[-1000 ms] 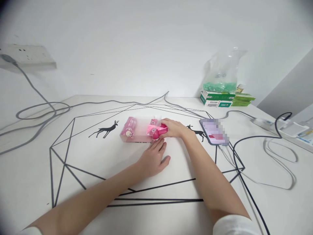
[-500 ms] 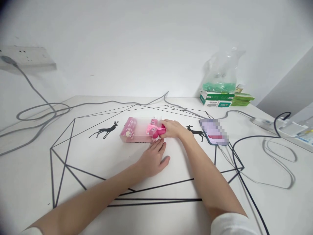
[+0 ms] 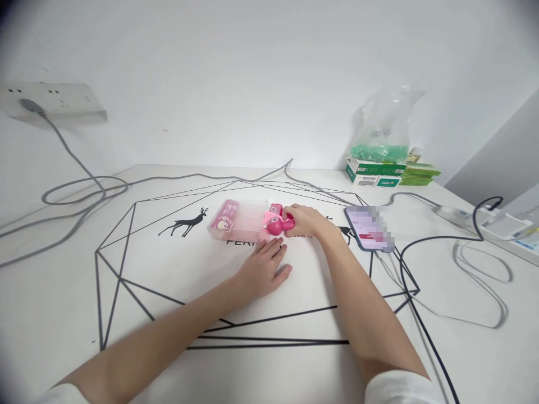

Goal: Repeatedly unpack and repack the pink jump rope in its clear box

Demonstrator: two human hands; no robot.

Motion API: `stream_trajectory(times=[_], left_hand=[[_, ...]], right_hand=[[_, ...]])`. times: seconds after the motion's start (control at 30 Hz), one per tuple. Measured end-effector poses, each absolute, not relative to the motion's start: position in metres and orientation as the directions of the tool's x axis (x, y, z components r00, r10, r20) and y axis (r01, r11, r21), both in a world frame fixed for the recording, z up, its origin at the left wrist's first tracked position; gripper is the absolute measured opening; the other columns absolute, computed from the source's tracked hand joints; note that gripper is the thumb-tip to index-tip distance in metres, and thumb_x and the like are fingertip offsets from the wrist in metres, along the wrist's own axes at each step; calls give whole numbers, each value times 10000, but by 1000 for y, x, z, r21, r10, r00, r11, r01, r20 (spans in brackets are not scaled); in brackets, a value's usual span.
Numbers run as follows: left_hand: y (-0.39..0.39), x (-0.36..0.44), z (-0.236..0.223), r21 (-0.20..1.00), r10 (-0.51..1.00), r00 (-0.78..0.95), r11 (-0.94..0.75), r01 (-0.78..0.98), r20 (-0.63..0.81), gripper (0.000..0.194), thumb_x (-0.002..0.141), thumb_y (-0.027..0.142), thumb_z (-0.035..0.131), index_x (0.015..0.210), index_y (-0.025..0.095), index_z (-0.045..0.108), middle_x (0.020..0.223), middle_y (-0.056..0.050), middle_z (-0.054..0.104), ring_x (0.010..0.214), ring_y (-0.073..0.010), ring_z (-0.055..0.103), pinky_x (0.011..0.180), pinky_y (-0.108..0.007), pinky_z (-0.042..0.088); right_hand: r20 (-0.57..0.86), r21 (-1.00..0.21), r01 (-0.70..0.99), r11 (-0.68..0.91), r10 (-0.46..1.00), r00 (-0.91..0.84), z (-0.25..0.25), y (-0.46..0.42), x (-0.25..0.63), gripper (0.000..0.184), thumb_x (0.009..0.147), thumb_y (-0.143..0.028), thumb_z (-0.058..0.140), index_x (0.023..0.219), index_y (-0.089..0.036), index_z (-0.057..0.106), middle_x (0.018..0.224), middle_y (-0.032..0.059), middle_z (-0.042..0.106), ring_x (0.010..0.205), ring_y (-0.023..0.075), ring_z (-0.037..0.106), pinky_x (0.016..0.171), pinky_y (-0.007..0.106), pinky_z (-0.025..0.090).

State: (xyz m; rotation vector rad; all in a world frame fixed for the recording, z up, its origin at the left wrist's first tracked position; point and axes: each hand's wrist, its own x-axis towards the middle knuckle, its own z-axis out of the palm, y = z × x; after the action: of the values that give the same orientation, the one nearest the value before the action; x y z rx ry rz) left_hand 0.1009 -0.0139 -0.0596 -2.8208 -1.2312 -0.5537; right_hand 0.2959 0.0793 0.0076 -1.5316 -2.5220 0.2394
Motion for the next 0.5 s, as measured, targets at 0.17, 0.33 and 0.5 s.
stream_trajectory(times=[0.17, 0.33, 0.5], left_hand=[[-15, 101, -59, 95, 707, 630, -686, 722, 322, 579, 993, 481, 399, 1357, 54, 541, 1453, -216, 507, 1386, -332, 448, 1154, -519, 335], [-16, 103, -59, 75, 700, 629, -687, 723, 338, 580, 999, 495, 389, 1361, 68, 541, 1456, -219, 501, 1381, -329, 456, 1147, -520, 346], [-17, 103, -56, 80, 703, 628, -685, 724, 334, 563, 998, 470, 397, 1356, 58, 534, 1454, -229, 499, 1390, -314, 449, 1158, -500, 338]], right_hand=[[102, -240, 868, 434, 901, -422, 20, 76, 304, 360, 648, -419, 731, 925, -253, 570, 971, 35, 648, 785, 213, 605, 611, 273, 377], [137, -253, 866, 430, 903, -408, 35, 70, 313, 340, 643, -396, 722, 914, -246, 583, 938, 31, 654, 796, 219, 601, 630, 279, 387], [192, -285, 858, 427, 902, -386, 58, 55, 315, 263, 653, -346, 697, 874, -247, 595, 921, 22, 659, 784, 225, 600, 630, 285, 383]])
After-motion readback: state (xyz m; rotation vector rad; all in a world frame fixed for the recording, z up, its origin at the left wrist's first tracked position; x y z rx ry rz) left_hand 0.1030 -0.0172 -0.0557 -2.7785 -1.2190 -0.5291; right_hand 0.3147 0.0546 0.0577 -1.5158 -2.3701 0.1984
